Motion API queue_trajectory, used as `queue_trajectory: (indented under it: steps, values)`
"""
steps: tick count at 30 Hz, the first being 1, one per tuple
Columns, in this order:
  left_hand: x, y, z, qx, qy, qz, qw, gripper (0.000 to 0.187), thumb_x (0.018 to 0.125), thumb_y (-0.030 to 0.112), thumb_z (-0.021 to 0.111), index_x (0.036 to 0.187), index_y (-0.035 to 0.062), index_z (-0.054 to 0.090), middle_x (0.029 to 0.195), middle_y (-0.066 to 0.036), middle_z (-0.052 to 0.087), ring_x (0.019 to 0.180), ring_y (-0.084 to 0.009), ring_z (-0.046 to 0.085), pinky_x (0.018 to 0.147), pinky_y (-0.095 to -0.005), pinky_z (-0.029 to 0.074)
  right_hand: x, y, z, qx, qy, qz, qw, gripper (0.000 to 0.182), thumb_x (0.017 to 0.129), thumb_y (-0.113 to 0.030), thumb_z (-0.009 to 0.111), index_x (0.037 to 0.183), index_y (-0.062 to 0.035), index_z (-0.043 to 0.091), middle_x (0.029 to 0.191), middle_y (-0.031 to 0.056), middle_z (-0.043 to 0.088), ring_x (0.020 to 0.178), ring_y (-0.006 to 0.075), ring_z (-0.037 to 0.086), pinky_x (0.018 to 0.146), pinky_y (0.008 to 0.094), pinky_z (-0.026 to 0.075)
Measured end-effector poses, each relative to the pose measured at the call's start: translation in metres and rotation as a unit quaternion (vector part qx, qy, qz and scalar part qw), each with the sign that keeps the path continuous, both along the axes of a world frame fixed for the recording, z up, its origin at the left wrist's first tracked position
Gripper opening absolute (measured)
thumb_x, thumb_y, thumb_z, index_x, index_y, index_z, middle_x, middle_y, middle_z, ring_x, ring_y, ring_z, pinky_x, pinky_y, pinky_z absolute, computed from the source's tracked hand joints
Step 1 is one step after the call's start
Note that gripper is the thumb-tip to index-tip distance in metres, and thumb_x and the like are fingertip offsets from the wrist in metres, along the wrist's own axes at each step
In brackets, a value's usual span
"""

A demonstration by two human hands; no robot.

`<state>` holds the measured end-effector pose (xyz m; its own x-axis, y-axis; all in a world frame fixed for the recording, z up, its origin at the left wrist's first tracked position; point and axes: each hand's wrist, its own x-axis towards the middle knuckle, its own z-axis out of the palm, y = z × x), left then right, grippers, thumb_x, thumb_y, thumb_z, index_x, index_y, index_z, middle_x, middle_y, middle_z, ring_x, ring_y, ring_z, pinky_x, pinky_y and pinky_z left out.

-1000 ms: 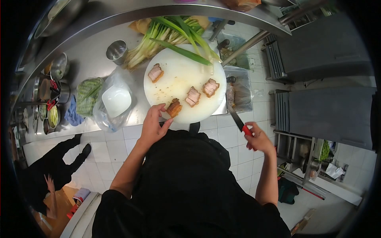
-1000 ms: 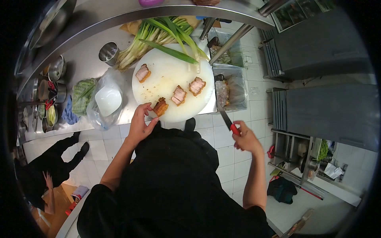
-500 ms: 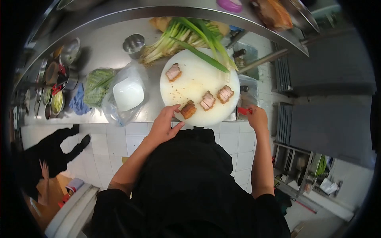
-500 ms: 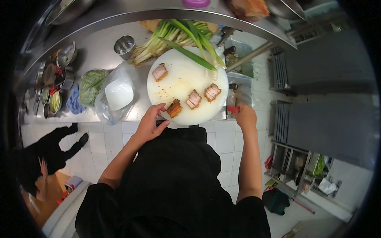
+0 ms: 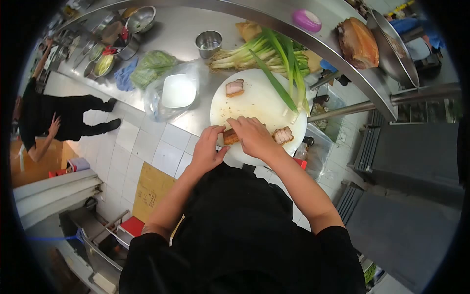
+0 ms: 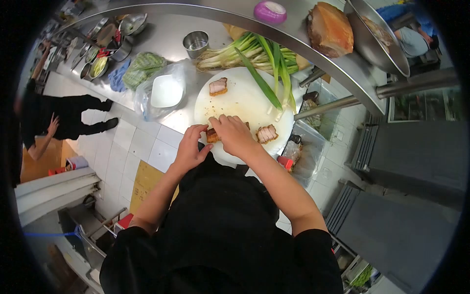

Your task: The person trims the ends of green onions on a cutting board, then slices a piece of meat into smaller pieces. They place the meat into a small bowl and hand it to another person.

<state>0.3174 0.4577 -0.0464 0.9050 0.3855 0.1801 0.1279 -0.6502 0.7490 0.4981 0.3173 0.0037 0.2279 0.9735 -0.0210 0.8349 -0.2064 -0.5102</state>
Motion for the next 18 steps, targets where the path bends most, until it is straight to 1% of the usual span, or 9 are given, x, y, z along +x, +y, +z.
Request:
queue_trajectory:
  steps: [3,5,6,9,12,15,18]
  values:
    - [0.003,-0.006,-0.004,-0.01,-0.003,0.031,0.999,0.063,0.085,0.008,0.087,0.141,0.0038,0.06,0.127,-0.015,0.067,0.102,-0.0328,0.064,0.091,-0.0434,0.056,0.0,0.002,-0.001,-0.024,0.02,-0.017,0.999,0.067,0.09,0.004,0.069,0.154,-0.0078,0.055,0.129,0.0187,0.065,0.117,0.0447,0.063,0.103,0.0523,0.052]
    - [0.004,-0.006,-0.003,-0.017,0.001,0.034,0.999,0.061,0.084,0.005,0.086,0.139,0.0036,0.061,0.124,-0.015,0.067,0.098,-0.0321,0.064,0.091,-0.0433,0.055,0.002,0.001,-0.004,-0.01,0.042,-0.021,0.999,0.071,0.089,0.003,0.072,0.156,-0.0092,0.053,0.131,0.0194,0.065,0.117,0.0458,0.063,0.103,0.0531,0.052]
    - [0.006,-0.004,0.001,-0.039,0.005,0.029,0.999,0.06,0.083,0.003,0.086,0.138,0.0035,0.062,0.122,-0.015,0.066,0.097,-0.0316,0.064,0.091,-0.0429,0.055,0.003,0.0,-0.004,-0.003,0.053,-0.026,0.998,0.073,0.089,0.002,0.073,0.157,-0.0098,0.052,0.133,0.0197,0.065,0.116,0.0463,0.064,0.104,0.0536,0.052]
    - [0.015,0.012,0.007,-0.065,0.015,0.005,0.998,0.058,0.086,0.004,0.086,0.138,0.0066,0.06,0.127,-0.017,0.066,0.106,-0.0364,0.069,0.09,-0.0453,0.058,0.007,0.004,0.001,0.024,0.071,-0.054,0.996,0.074,0.084,0.004,0.075,0.154,-0.009,0.053,0.13,0.0193,0.066,0.116,0.0458,0.064,0.104,0.0513,0.052]
    - [0.049,0.037,0.012,-0.052,-0.055,-0.009,0.997,0.06,0.082,0.0,0.087,0.136,0.0033,0.061,0.123,-0.015,0.067,0.098,-0.0314,0.065,0.091,-0.0428,0.056,0.035,0.019,0.014,0.049,0.073,-0.064,0.994,0.077,0.084,0.004,0.075,0.155,-0.01,0.052,0.136,0.0194,0.065,0.123,0.045,0.063,0.106,0.0515,0.052]
    - [0.094,0.068,0.024,-0.031,-0.083,-0.009,0.996,0.062,0.081,-0.001,0.088,0.136,0.0037,0.061,0.123,-0.015,0.067,0.099,-0.0309,0.067,0.09,-0.042,0.057,0.07,0.045,0.017,0.131,0.067,-0.085,0.986,0.076,0.084,0.003,0.076,0.155,-0.0102,0.052,0.137,0.0188,0.067,0.126,0.0425,0.064,0.107,0.0506,0.051]
    - [0.129,0.097,0.014,-0.025,-0.115,-0.003,0.993,0.064,0.08,-0.001,0.089,0.138,0.0038,0.061,0.121,-0.015,0.068,0.099,-0.0304,0.068,0.089,-0.0417,0.058,0.098,0.071,0.008,0.124,0.11,-0.134,0.977,0.075,0.084,0.003,0.076,0.154,-0.0084,0.053,0.135,0.0191,0.069,0.128,0.0405,0.066,0.109,0.0494,0.052]
